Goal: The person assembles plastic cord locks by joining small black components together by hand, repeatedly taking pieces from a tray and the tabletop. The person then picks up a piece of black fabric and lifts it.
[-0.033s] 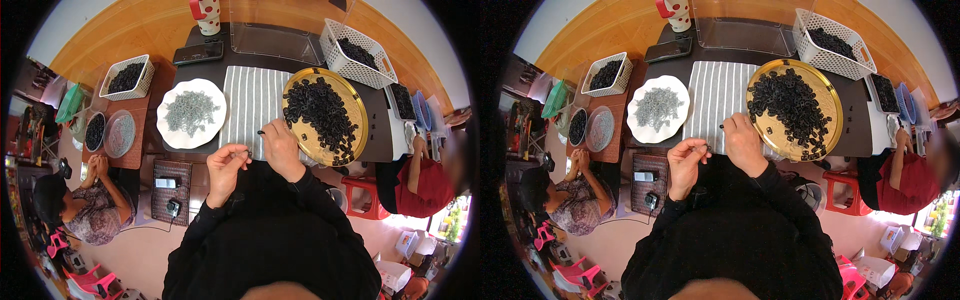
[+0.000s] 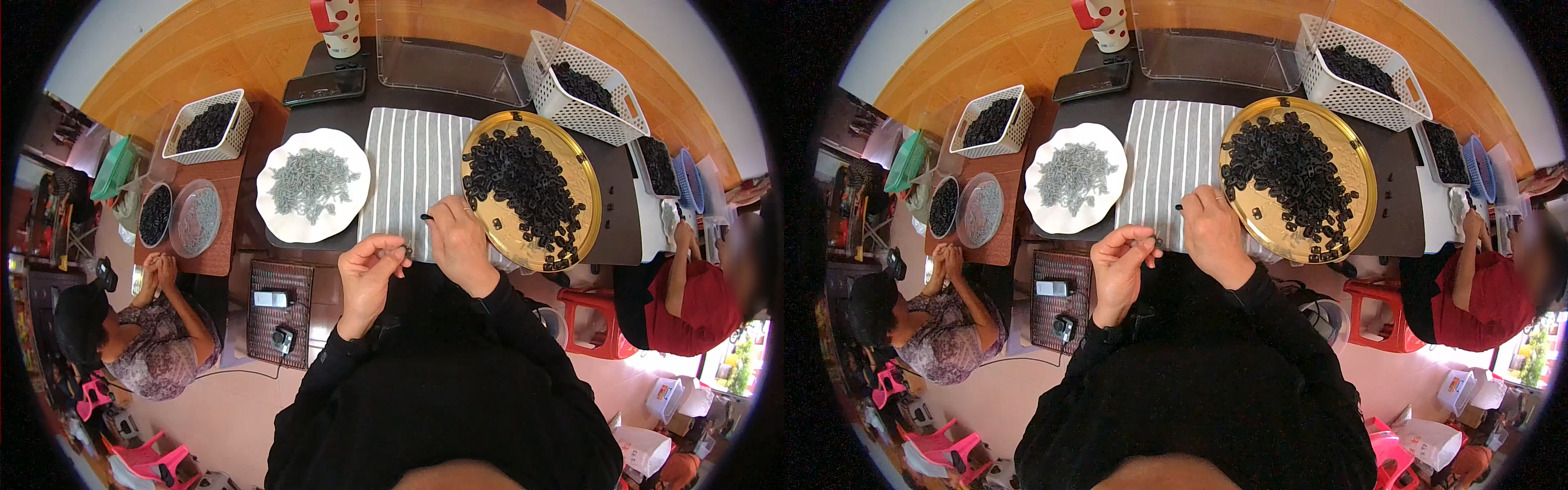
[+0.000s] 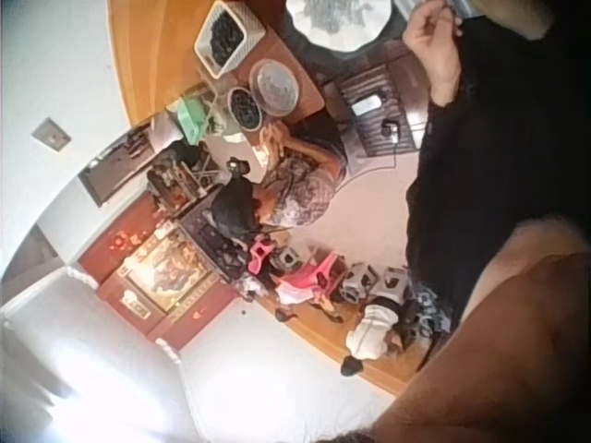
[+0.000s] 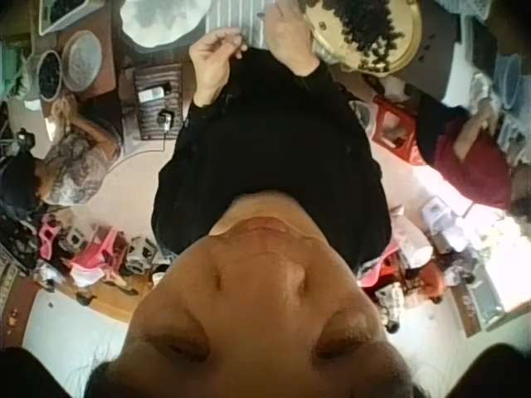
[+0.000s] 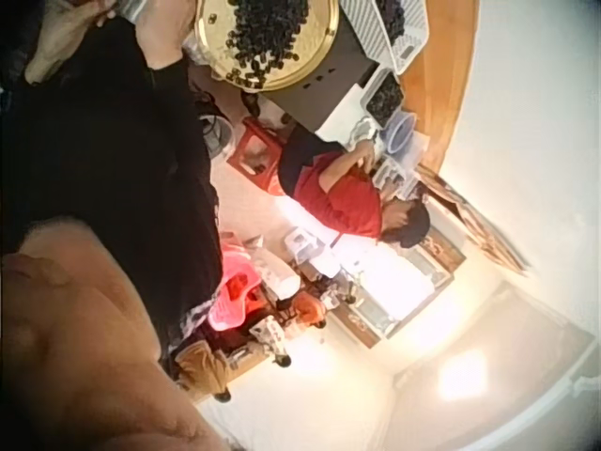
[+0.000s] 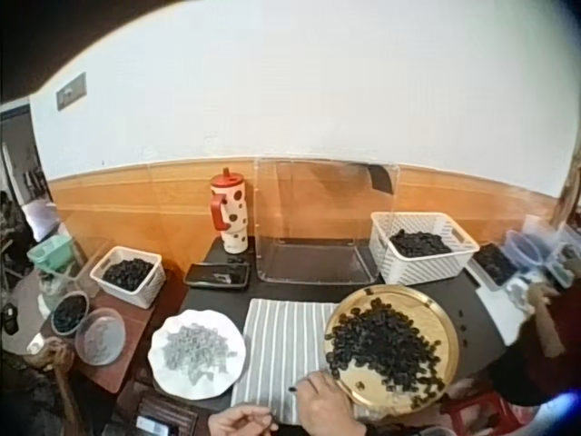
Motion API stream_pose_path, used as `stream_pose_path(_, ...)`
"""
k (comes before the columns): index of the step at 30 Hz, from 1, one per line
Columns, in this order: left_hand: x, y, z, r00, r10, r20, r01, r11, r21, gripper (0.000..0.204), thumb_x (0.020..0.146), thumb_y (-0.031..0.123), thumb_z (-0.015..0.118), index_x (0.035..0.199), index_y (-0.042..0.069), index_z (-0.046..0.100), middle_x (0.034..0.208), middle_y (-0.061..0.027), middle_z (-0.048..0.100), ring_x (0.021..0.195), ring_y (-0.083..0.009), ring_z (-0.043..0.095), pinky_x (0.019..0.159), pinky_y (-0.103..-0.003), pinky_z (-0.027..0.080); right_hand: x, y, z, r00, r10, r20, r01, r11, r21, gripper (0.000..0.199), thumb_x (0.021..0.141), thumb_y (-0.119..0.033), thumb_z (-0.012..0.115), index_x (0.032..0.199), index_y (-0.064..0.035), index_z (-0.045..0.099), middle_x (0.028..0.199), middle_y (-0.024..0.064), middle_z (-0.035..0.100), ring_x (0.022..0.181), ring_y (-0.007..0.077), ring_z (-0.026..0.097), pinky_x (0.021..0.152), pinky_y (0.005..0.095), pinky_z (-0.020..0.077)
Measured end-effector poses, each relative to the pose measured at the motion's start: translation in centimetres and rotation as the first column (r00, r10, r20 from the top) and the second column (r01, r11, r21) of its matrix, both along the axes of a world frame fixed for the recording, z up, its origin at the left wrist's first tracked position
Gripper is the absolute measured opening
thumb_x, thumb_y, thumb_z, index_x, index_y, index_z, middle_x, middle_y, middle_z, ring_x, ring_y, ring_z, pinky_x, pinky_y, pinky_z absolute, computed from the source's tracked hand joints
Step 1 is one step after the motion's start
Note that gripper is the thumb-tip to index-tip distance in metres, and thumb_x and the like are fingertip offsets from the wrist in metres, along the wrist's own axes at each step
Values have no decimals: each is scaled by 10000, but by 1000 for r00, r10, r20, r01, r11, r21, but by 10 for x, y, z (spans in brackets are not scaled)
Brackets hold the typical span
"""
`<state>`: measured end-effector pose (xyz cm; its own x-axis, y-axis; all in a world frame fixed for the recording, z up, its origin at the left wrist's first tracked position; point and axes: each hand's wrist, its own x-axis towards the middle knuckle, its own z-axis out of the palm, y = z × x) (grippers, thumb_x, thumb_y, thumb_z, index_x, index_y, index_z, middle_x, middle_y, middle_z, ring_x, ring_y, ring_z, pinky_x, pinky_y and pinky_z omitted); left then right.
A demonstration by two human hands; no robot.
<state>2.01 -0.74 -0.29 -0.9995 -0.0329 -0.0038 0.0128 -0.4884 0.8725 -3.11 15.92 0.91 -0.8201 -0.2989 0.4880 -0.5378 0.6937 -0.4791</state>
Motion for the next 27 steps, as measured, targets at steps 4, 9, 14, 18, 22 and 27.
stream_pose_path(4, 0, -1, -1, 1000, -5, 9, 5, 1000, 13, 155, 879, -58, 614, 1024, -44, 668, 857, -85, 677, 689, -149, 651, 584, -231, 482, 2, 5, 0, 996, 55, 75, -41, 983, -178, 151, 735, 65, 591, 875, 13, 569, 855, 156, 513, 844, 358, 559, 691, 429, 465)
stream_pose_path(9, 1, 0, 1, 1000, 2, 16, -2, 1000, 0, 153, 879, -55, 617, 1023, -45, 668, 858, -85, 677, 692, -148, 651, 583, -232, 483, 12, 16, 21, 996, 53, 73, -52, 999, -17, 185, 748, 91, 605, 915, 15, 626, 849, 150, 554, 762, 342, 577, 655, 395, 460)
stream_pose_path(14, 0, 5, 0, 1000, -19, 4, 19, 1000, 1, 151, 881, -52, 618, 1024, -45, 668, 862, -87, 677, 701, -148, 653, 581, -232, 482, 10, 8, 11, 996, 48, 76, -47, 999, -9, 195, 755, 73, 615, 944, 26, 619, 881, 156, 549, 804, 353, 573, 684, 413, 464)
stream_pose_path(18, 1, 2, -1, 1000, -17, 6, 17, 1000, 3, 149, 880, -50, 621, 1021, -44, 669, 865, -89, 680, 699, -147, 652, 579, -229, 481, 13, 8, 7, 992, 29, 120, -15, 993, -119, 195, 760, 37, 637, 953, 36, 609, 897, 165, 546, 857, 364, 569, 715, 430, 463)
stream_pose_path(22, 1, 1, -3, 1000, 0, 23, 1, 1000, -13, 144, 877, -45, 628, 1014, -43, 671, 858, -84, 680, 695, -146, 653, 575, -228, 479, 14, 5, 6, 996, -11, 90, 21, 993, -113, 184, 759, 28, 641, 941, 31, 612, 879, 165, 534, 846, 361, 564, 709, 426, 463)
stream_pose_path(27, 1, 3, -2, 1000, -10, 10, 10, 1000, 2, 141, 876, -44, 630, 1010, -44, 673, 849, -84, 680, 692, -146, 654, 572, -229, 478, 13, -1, 4, 999, -48, 6, 48, 998, 46, 163, 744, 28, 632, 906, 20, 614, 848, 156, 500, 828, 349, 553, 681, 419, 458)
